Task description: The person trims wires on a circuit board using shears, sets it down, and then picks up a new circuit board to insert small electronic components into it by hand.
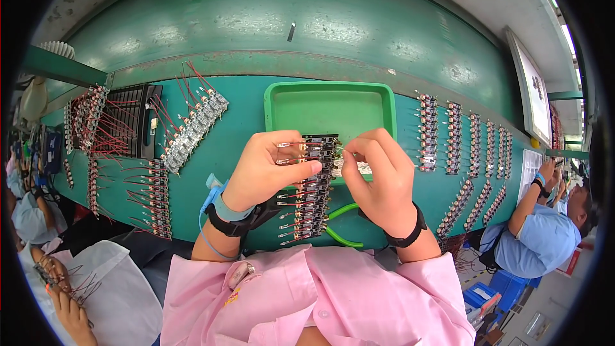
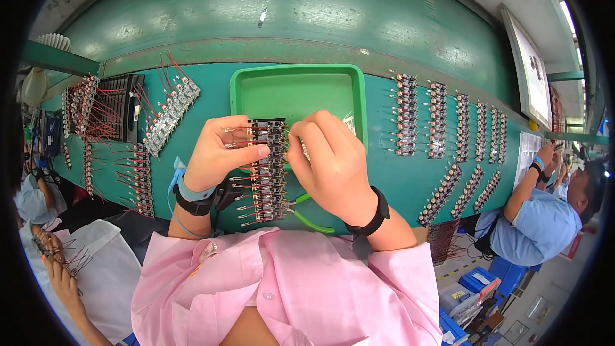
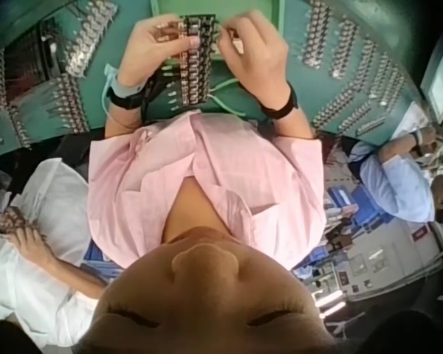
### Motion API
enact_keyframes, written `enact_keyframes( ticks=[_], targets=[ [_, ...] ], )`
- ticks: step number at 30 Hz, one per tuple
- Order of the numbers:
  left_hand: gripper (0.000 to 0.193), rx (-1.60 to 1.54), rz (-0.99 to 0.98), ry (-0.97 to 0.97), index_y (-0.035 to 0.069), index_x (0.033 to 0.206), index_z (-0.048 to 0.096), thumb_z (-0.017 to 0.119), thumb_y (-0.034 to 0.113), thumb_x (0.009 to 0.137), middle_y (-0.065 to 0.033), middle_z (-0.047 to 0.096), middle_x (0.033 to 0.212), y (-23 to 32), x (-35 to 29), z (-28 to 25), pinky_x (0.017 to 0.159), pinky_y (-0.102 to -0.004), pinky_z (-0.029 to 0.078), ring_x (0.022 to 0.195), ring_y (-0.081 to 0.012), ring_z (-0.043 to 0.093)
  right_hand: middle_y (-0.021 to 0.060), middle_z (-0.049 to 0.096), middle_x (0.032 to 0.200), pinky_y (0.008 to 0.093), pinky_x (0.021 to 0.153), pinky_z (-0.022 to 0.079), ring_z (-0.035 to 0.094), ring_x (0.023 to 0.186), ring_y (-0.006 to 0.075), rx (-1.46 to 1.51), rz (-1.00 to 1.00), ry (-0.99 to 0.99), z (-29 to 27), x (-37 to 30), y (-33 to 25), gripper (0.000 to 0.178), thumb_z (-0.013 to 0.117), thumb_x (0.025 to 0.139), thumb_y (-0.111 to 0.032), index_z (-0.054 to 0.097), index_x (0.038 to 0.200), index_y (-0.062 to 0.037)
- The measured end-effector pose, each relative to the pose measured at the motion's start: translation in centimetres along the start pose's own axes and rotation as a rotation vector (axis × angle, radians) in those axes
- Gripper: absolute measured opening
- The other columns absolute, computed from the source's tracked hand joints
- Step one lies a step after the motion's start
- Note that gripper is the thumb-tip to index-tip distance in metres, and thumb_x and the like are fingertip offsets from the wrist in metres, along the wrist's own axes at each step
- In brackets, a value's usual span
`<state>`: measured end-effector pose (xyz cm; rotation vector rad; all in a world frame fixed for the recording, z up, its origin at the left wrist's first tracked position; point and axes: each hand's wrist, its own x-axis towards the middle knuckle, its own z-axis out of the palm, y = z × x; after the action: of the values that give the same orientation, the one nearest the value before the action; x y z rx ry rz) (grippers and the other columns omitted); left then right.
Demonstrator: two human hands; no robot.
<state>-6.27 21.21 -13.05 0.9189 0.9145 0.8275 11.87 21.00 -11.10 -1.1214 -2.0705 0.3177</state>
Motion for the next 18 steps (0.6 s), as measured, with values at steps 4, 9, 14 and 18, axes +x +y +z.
enact_keyframes(
  ticks=[4, 9, 14, 18],
  targets=[
    [0.028, -0.005, -0.003, 0.004, -0.002, 0.097, 0.058, 0.065, -0.001, 0.07, -0.0059, 0.062, 0.085, 0.0, 0.1, 0.1, 0.058, -0.0209, 0.049, 0.072, -0.0093, 0.058, 0.009, 0.051, 0.071, 0.0258, 0.049, 0.045, 0.054, 0.057, 0.0184, -0.013, -0.018, 0.0, 0.1, 0.1, 0.0, 0.017, 0.059, 0.064, 0.011, 0.052, 0.076, 0.0013],
    [0.028, -0.009, -0.008, 0.005, -0.002, 0.098, 0.058, 0.065, -0.001, 0.07, -0.0065, 0.062, 0.085, 0.0, 0.2, 0.2, 0.058, -0.0211, 0.049, 0.072, -0.0098, 0.059, 0.0093, 0.051, 0.071, 0.0263, 0.049, 0.044, 0.054, 0.057, 0.0185, -0.006, -0.012, 0.014, 0.1, 0.1, 0.1, 0.017, 0.058, 0.065, 0.011, 0.051, 0.077, 0.0016],
    [0.028, -0.016, -0.028, -0.001, -0.002, 0.097, 0.058, 0.065, -0.001, 0.07, -0.0072, 0.062, 0.085, 0.0, 0.3, 0.2, 0.058, -0.0219, 0.049, 0.073, -0.0104, 0.059, 0.0093, 0.051, 0.07, 0.026, 0.05, 0.043, 0.054, 0.059, 0.0184, 0.064, 0.062, -0.007, 0.1, 0.0, 0.8, 0.016, 0.057, 0.065, 0.012, 0.051, 0.077, 0.0019],
    [0.027, -0.054, 0.0, -0.031, -0.003, 0.097, 0.058, 0.065, -0.001, 0.07, -0.0074, 0.062, 0.085, -0.5, 0.5, 0.2, 0.057, -0.0227, 0.049, 0.071, -0.0109, 0.059, 0.009, 0.05, 0.071, 0.0257, 0.051, 0.043, 0.054, 0.061, 0.018, 0.12, 0.098, -0.051, -0.1, 0.3, 1.3, 0.016, 0.056, 0.067, 0.012, 0.051, 0.078, 0.0021]
  ],
)
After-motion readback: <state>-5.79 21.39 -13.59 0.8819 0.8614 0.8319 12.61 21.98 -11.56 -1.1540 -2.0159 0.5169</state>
